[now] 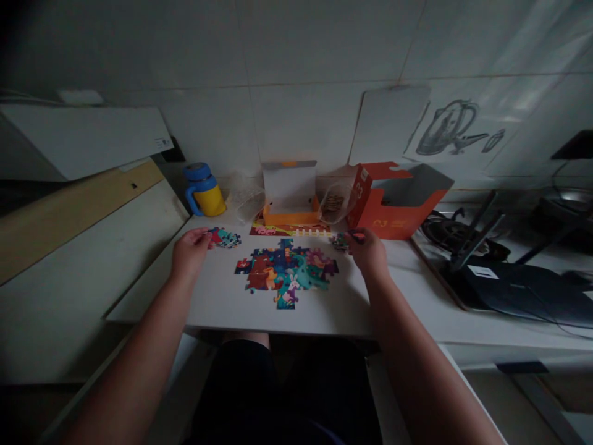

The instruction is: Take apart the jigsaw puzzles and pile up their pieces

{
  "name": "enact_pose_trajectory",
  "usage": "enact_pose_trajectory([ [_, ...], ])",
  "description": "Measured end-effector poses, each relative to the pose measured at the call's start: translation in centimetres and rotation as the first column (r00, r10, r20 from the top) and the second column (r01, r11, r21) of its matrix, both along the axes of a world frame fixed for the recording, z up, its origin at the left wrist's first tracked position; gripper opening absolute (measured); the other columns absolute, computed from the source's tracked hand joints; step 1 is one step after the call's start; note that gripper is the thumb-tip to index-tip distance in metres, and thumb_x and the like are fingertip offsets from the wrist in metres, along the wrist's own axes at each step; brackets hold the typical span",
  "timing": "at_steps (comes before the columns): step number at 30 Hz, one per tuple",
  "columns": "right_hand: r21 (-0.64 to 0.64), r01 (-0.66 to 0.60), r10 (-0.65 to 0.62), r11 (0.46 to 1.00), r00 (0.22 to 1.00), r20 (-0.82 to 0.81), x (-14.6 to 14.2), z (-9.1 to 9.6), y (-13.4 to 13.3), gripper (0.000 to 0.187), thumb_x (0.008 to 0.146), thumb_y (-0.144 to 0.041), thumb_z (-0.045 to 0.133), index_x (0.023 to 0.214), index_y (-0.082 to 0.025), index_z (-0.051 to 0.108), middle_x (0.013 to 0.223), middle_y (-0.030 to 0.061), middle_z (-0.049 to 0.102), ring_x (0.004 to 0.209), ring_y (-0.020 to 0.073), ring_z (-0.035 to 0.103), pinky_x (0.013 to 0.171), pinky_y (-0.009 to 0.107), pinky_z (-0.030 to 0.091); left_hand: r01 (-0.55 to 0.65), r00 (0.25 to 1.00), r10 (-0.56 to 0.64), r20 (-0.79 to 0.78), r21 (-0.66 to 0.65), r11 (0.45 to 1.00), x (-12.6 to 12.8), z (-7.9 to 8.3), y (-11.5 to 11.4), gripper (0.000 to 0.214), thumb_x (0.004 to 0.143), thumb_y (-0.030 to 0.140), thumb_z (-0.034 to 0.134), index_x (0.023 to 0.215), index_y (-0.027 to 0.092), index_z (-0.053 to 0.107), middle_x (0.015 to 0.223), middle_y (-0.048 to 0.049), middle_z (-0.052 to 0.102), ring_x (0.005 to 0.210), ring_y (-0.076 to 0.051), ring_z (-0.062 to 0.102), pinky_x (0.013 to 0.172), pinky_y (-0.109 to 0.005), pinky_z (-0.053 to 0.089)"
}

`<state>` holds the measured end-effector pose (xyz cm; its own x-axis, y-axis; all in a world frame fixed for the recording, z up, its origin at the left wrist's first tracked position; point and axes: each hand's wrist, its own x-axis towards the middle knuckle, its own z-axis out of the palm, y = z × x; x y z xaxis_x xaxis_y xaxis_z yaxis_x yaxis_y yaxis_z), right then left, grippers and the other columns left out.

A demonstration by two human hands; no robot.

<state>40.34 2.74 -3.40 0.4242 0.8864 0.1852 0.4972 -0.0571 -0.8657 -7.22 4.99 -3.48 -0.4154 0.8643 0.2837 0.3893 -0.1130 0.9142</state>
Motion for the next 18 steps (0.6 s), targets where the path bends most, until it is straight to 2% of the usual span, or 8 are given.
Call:
enact_pose_trajectory([
  [3,-0.029,0.075,-0.069,0.997,0.982,0.176,0.9,-0.2,1.4,0.044,0.088,-0.052,0.067,0.114,-0.017,0.076,0.096,0.0142,0.081,0.071,0.0224,0.07,0.062,0.031,0.047,0.013,0.997,-0.017,-0.069,-0.06,0.998,-1.1,-0.7,2.9,0.042,0.09,0.039,0.063,0.122,0.012,0.07,0.104,-0.0111,0.079,0.074,-0.017,0.073,0.069,-0.026,0.057],
  [6,-0.065,0.092,-0.073,0.994,0.963,0.259,0.8,-0.8,1.8,0.045,0.093,-0.049,0.06,0.12,-0.017,0.078,0.097,0.0146,0.081,0.08,0.0253,0.072,0.067,0.033,0.047,0.014,0.991,-0.025,-0.13,-0.087,0.996,-1.2,-1.7,4.2,0.039,0.09,0.039,0.063,0.116,0.012,0.073,0.104,-0.0123,0.08,0.077,-0.019,0.074,0.072,-0.029,0.058],
  [9,-0.074,0.102,-0.076,0.992,0.953,0.292,0.6,-1.3,1.9,0.044,0.095,-0.048,0.058,0.12,-0.019,0.079,0.098,0.0135,0.081,0.086,0.0268,0.072,0.069,0.033,0.047,-0.019,0.975,-0.004,-0.222,-0.103,0.995,-1.1,-2.5,4.5,0.031,0.088,0.037,0.067,0.107,0.014,0.075,0.101,-0.0115,0.08,0.083,-0.022,0.074,0.078,-0.031,0.058],
  [13,-0.076,0.114,-0.076,0.991,0.919,0.387,0.8,-1.5,2.1,0.039,0.093,-0.046,0.061,0.112,-0.018,0.082,0.101,0.0134,0.081,0.088,0.028,0.071,0.074,0.034,0.046,-0.065,0.945,0.031,-0.327,-0.095,0.993,-1.0,-2.7,4.5,0.023,0.086,0.034,0.069,0.099,0.017,0.075,0.099,-0.0108,0.08,0.092,-0.025,0.074,0.088,-0.034,0.056],
  [18,-0.004,0.119,-0.102,0.993,0.874,0.475,0.9,-1.4,1.6,0.043,0.094,-0.048,0.058,0.11,-0.014,0.079,0.101,0.0165,0.076,0.089,0.0284,0.066,0.08,0.036,0.047,-0.148,0.895,0.11,-0.432,-0.055,0.987,-0.5,-2.1,3.8,0.022,0.09,0.037,0.064,0.098,0.018,0.073,0.097,-0.0103,0.079,0.088,-0.024,0.072,0.084,-0.034,0.055],
])
